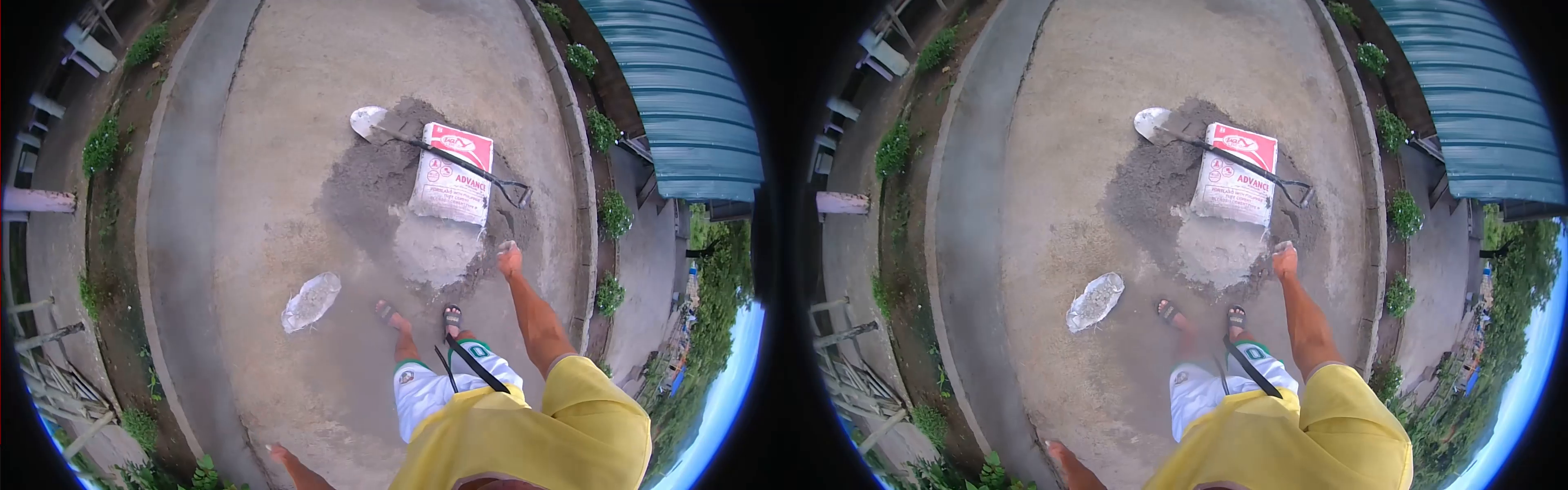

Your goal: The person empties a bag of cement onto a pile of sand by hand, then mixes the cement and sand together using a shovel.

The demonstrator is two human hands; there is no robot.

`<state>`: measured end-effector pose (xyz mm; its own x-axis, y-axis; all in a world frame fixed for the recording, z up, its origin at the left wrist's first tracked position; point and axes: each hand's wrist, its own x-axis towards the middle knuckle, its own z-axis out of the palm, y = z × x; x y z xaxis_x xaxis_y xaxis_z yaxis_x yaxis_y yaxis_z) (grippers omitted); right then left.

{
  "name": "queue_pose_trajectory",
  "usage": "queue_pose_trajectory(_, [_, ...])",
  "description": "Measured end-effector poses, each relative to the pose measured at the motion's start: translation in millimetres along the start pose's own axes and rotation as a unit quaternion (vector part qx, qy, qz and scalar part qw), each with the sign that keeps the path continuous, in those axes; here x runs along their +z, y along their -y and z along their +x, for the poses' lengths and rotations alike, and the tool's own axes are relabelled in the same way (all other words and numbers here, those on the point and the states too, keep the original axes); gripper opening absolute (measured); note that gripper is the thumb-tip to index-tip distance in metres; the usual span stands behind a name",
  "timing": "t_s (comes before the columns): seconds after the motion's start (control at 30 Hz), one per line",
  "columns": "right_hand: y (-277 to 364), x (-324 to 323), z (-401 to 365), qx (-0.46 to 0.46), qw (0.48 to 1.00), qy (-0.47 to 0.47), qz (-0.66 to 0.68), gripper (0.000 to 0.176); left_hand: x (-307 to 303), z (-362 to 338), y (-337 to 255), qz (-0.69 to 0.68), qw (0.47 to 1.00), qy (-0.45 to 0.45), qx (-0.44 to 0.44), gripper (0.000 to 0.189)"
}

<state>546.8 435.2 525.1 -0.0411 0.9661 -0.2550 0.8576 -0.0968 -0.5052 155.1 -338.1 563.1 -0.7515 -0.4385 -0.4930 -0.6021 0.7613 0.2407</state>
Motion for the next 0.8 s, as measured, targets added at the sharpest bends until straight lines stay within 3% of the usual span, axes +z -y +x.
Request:
queue_pose_trajectory(0.03, [-79,-8,11,0.077,0.995,-0.066,-0.014,0.018,0,-25,17,0.010,0.998,0.027,-0.062,0.025])
queue_pose_trajectory(0.07, [-164,-46,16,0.204,0.969,-0.058,0.128,0.017,2,-50,30,0.020,0.991,0.053,-0.118,0.025])
queue_pose_trajectory(0.13, [-158,-87,12,0.274,0.957,-0.092,0.000,0.020,11,-92,43,0.029,0.979,0.104,-0.176,0.027])
queue_pose_trajectory(0.23, [-235,-74,52,0.142,0.983,-0.062,0.094,0.022,14,-145,51,0.049,0.961,0.151,-0.227,0.030])
queue_pose_trajectory(0.27, [-240,-68,66,0.159,0.978,-0.043,0.129,0.024,12,-159,52,0.057,0.957,0.159,-0.235,0.031])
queue_pose_trajectory(0.4, [-204,-46,139,0.260,0.938,0.042,0.225,0.036,-10,-200,54,0.112,0.947,0.147,-0.263,0.036])
queue_pose_trajectory(0.53, [-181,-11,198,0.247,0.922,0.051,0.293,0.053,-63,-243,65,0.205,0.923,0.088,-0.313,0.042])
queue_pose_trajectory(0.6, [-169,8,222,0.277,0.890,0.015,0.363,0.061,-73,-264,62,0.245,0.907,0.058,-0.337,0.045])
queue_pose_trajectory(0.63, [-174,17,234,0.269,0.862,0.040,0.427,0.061,-74,-272,60,0.254,0.904,0.058,-0.338,0.047])
queue_pose_trajectory(0.67, [-176,22,245,0.259,0.830,0.065,0.490,0.061,-72,-275,64,0.255,0.902,0.063,-0.342,0.049])
queue_pose_trajectory(0.7, [-171,26,253,0.245,0.793,0.095,0.549,0.061,-75,-283,69,0.231,0.907,0.134,-0.327,0.053])
queue_pose_trajectory(0.8, [-118,17,255,0.293,0.763,0.044,0.575,0.059,-68,-313,99,0.096,0.920,0.186,-0.332,0.055])
